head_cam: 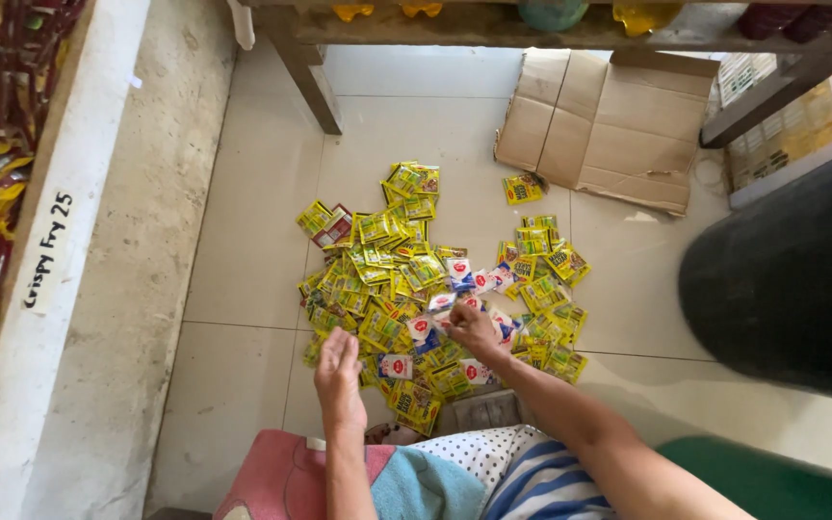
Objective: Organizing and shelving various condiment packets from a pile on the floor into retail shelves.
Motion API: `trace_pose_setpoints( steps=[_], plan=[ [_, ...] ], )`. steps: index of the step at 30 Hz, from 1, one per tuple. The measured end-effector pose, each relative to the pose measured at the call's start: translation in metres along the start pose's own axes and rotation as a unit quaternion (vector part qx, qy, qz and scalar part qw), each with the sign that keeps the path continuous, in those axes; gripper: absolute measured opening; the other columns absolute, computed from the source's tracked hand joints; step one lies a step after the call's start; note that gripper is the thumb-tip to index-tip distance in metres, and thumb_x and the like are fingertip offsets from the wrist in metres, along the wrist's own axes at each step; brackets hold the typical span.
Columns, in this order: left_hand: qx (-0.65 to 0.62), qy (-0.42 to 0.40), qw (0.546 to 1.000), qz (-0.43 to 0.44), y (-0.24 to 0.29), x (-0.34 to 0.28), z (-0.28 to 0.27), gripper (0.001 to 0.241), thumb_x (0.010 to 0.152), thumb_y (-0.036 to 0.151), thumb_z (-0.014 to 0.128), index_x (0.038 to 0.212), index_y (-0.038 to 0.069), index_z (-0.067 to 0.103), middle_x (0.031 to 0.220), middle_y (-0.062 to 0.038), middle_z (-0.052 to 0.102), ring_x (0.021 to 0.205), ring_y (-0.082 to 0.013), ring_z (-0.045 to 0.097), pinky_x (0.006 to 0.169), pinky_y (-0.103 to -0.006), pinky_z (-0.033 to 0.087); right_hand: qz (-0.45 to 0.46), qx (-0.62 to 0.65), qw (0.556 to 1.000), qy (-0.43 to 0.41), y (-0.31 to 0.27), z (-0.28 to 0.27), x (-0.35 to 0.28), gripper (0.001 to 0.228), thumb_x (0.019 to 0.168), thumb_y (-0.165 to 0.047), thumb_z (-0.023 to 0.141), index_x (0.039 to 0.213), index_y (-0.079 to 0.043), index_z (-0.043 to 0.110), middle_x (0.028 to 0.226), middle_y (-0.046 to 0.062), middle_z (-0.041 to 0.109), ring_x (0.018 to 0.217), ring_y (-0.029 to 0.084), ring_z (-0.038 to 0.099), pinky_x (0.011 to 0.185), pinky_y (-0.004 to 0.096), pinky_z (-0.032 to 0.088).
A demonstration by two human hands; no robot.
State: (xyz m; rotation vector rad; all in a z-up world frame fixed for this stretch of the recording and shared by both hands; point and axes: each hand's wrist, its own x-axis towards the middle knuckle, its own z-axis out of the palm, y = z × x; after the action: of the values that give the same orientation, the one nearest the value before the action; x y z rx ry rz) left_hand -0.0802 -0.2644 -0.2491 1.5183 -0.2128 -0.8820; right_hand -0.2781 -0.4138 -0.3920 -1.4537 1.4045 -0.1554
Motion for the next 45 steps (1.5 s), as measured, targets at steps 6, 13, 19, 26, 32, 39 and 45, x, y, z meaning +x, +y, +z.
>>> trace_pose_setpoints(
  steps=[6, 13, 19, 26, 32, 39, 45],
  plan=[
    [0.041, -0.039, 0.995, -0.079, -0.019, 0.004, 0.002, 0.069, 0.095, 0.040, 0.067, 0.150, 0.004, 0.045, 0.152, -0.015, 0.053, 0.138, -0.0258, 0.051, 0.113, -0.0453, 0.038, -0.124, 0.379, 0.914, -0.071, -0.043, 0.026, -0.037, 0.020, 0.080, 0.000, 0.074, 0.085, -0.006, 0.055, 0.089, 0.008, 0.066, 0.079, 0.016, 0.069, 0.068, 0.034, 0.061],
    [-0.094, -0.027, 0.994, -0.043, -0.017, 0.002, -0.010, 0.052, 0.084, 0.003, 0.071, 0.135, 0.003, 0.060, 0.126, -0.015, 0.068, 0.105, -0.0215, 0.068, 0.088, -0.0378, 0.058, -0.185, 0.361, 0.853, -0.328, -0.117, -0.023, -0.111, 0.013, 0.092, -0.014, 0.074, 0.101, -0.007, 0.068, 0.096, 0.007, 0.072, 0.085, 0.014, 0.069, 0.074, 0.031, 0.059],
    [-0.160, 0.009, 0.987, 0.012, -0.014, 0.000, -0.019, 0.044, 0.083, -0.015, 0.067, 0.125, -0.003, 0.068, 0.112, -0.012, 0.072, 0.094, -0.0189, 0.070, 0.083, -0.0347, 0.060, -0.121, 0.011, 0.991, 0.053, 0.043, -0.042, 0.035, 0.030, 0.086, -0.028, 0.073, 0.108, -0.007, 0.072, 0.101, 0.014, 0.075, 0.089, 0.024, 0.070, 0.079, 0.040, 0.058],
    [-0.185, 0.016, 0.982, 0.012, 0.002, -0.005, -0.007, 0.046, 0.083, -0.016, 0.066, 0.127, -0.003, 0.067, 0.111, -0.011, 0.071, 0.096, -0.0183, 0.070, 0.088, -0.0364, 0.062, -0.030, -0.288, 0.951, 0.111, 0.081, -0.034, 0.022, 0.060, 0.064, -0.026, 0.085, 0.121, -0.015, 0.069, 0.118, 0.017, 0.061, 0.123, 0.042, 0.045, 0.107, 0.064, 0.025],
    [-0.202, 0.022, 0.979, -0.002, 0.008, -0.010, -0.012, 0.046, 0.083, -0.015, 0.065, 0.128, -0.001, 0.067, 0.112, -0.011, 0.072, 0.098, -0.0184, 0.070, 0.090, -0.0359, 0.062, 0.075, -0.150, 0.985, -0.025, 0.057, -0.036, 0.033, 0.040, 0.081, -0.042, 0.081, 0.104, -0.010, 0.076, 0.089, 0.012, 0.075, 0.079, 0.026, 0.074, 0.076, 0.040, 0.063],
    [-0.210, 0.025, 0.977, 0.014, 0.000, -0.007, -0.017, 0.047, 0.084, -0.015, 0.064, 0.129, -0.001, 0.067, 0.115, -0.011, 0.072, 0.098, -0.0166, 0.069, 0.088, -0.0334, 0.060, -0.064, 0.006, 0.993, -0.099, 0.019, -0.047, 0.050, 0.037, 0.078, -0.018, 0.082, 0.113, -0.012, 0.071, 0.091, 0.005, 0.076, 0.074, 0.014, 0.073, 0.069, 0.032, 0.061],
    [-0.211, 0.024, 0.977, 0.034, 0.005, -0.007, -0.015, 0.049, 0.086, -0.015, 0.063, 0.132, 0.000, 0.067, 0.117, -0.011, 0.072, 0.098, -0.0166, 0.068, 0.089, -0.0334, 0.058, -0.135, 0.236, 0.943, -0.192, -0.021, -0.027, 0.047, 0.036, 0.088, -0.018, 0.077, 0.118, -0.005, 0.061, 0.097, 0.007, 0.068, 0.084, 0.014, 0.066, 0.073, 0.033, 0.055]
  ],
)
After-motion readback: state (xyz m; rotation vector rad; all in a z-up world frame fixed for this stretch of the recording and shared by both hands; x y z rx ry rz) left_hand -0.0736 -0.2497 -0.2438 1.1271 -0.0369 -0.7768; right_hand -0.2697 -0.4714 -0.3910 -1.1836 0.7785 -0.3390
